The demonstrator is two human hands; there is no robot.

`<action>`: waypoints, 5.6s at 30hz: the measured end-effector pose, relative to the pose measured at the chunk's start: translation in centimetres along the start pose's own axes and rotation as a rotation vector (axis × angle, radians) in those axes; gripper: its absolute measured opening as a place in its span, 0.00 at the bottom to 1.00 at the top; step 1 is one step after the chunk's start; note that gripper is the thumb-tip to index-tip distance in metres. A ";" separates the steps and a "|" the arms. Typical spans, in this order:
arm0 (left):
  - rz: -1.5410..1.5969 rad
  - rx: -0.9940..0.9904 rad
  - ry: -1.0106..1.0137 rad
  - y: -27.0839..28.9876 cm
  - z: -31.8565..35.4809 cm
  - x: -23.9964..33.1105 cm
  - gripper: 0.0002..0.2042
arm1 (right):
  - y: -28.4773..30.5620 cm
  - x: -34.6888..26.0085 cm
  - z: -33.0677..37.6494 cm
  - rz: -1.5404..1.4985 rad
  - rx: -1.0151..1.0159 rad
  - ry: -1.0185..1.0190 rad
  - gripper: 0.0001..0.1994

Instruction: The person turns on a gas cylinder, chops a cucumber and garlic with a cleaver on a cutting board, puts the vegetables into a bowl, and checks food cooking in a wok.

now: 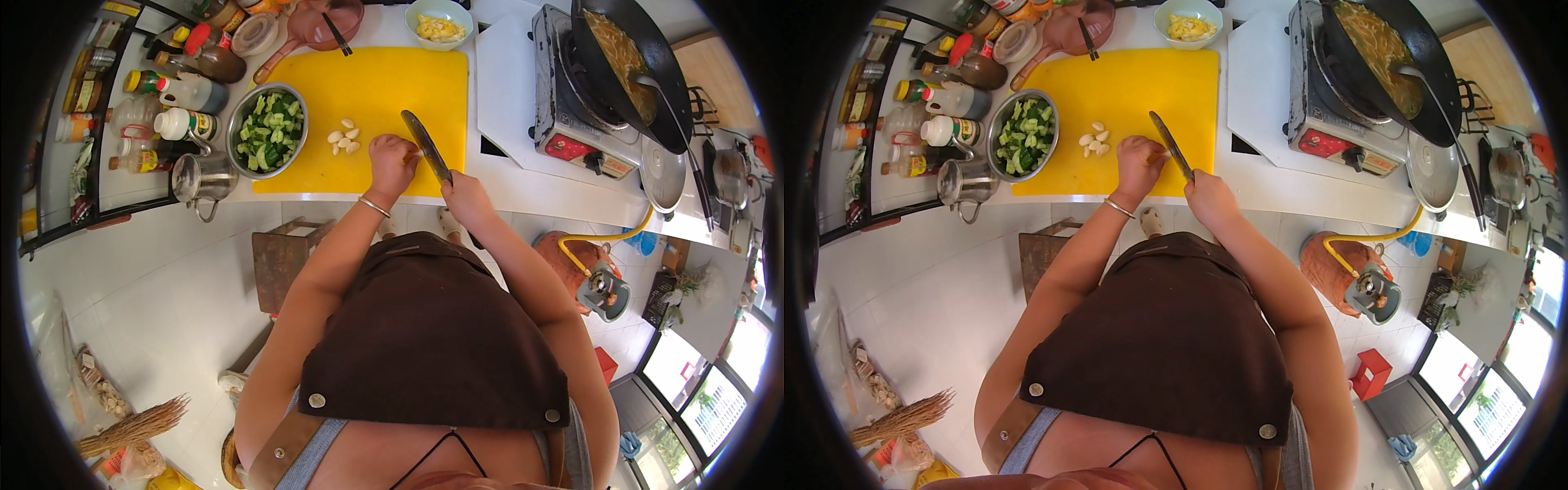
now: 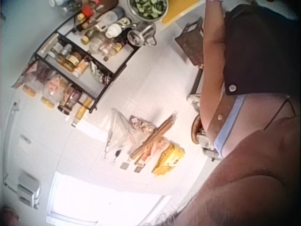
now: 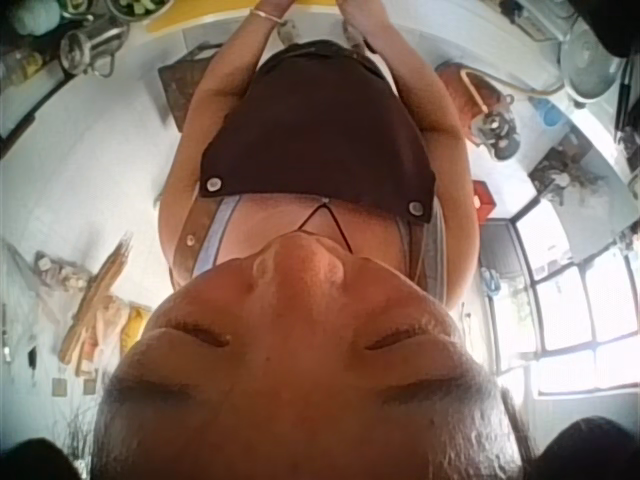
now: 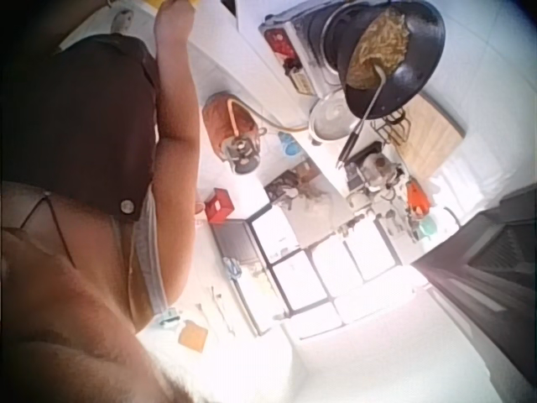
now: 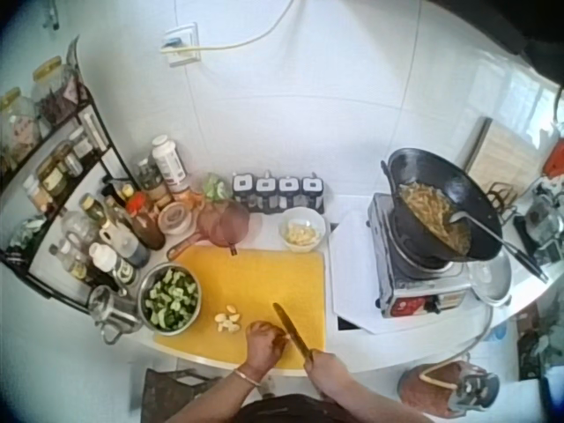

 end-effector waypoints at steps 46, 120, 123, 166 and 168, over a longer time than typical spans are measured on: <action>-0.017 0.090 0.040 3.7 4.1 -0.6 0.08 | 0.2 -1.0 2.8 -0.012 0.047 0.234 0.11; 0.029 0.024 0.049 2.3 3.7 0.0 0.08 | -2.7 -0.7 -0.1 0.067 0.004 0.174 0.13; -0.010 0.040 0.000 3.1 3.4 0.5 0.08 | -2.7 -1.2 -0.6 0.085 0.004 0.142 0.14; -0.048 -0.308 -0.051 -0.1 -1.2 0.3 0.20 | 2.9 8.9 7.6 -0.599 -0.032 -0.004 0.08; -0.004 -0.367 -0.019 -0.7 -0.4 0.8 0.21 | 1.8 9.9 6.6 -0.939 -0.096 -0.084 0.04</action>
Point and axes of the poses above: each hand's wrist, its own z-axis away from the middle knuckle, its own y-axis out of the back of the hand, x = y × z, the point moved 8 cm from there along -z, towards the middle knuckle, and after that the axes turned 6 degrees about -z, right-handed, at the moved point
